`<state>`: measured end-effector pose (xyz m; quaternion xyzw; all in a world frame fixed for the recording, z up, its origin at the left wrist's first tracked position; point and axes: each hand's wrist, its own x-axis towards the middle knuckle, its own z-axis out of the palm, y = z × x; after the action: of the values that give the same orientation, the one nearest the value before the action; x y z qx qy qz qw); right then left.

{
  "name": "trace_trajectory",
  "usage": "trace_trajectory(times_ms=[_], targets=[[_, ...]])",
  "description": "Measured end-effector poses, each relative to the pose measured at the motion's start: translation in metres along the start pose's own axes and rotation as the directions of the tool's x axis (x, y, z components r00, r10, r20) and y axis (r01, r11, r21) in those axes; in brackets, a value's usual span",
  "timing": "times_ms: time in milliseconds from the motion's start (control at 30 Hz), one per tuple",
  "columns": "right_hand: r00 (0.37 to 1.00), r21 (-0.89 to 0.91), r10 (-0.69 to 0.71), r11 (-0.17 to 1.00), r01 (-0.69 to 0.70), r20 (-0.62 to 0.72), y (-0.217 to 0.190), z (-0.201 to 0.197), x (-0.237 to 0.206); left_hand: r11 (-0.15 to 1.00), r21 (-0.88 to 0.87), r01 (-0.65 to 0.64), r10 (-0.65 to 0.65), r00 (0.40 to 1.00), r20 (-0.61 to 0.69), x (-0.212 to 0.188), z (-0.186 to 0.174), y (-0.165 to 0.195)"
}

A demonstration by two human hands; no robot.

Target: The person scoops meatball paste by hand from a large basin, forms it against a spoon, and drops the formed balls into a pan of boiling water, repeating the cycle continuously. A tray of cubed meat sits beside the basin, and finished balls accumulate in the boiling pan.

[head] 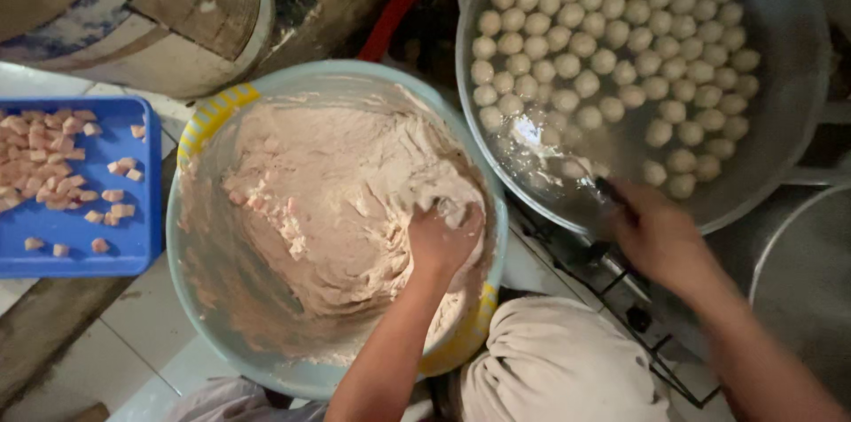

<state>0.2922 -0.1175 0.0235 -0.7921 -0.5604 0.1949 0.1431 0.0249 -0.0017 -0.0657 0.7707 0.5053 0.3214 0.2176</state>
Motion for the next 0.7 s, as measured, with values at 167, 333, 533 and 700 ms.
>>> trace_trajectory(times_ms=[167,333,533,700], targets=[[0.960,0.036,0.249,0.966,-0.255,0.128,-0.004,0.000,0.002,0.951,-0.293,0.098,-0.102,0.995,0.001,-0.008,0.012,-0.006],[0.837,0.341,0.223,0.838,-0.427,0.500,-0.054,0.018,-0.006,0.973,-0.219,0.079,-0.089,0.995,-0.037,-0.020,0.028,-0.005],[0.923,0.456,-0.201,0.889,0.031,0.328,-0.082,0.027,-0.003,0.990,-0.137,0.032,-0.009,0.987,0.163,-0.020,0.032,-0.010],[0.717,0.414,0.104,0.755,-0.508,0.690,-0.070,0.029,0.000,0.978,-0.082,0.191,-0.153,0.929,0.338,0.001,0.014,-0.002]])
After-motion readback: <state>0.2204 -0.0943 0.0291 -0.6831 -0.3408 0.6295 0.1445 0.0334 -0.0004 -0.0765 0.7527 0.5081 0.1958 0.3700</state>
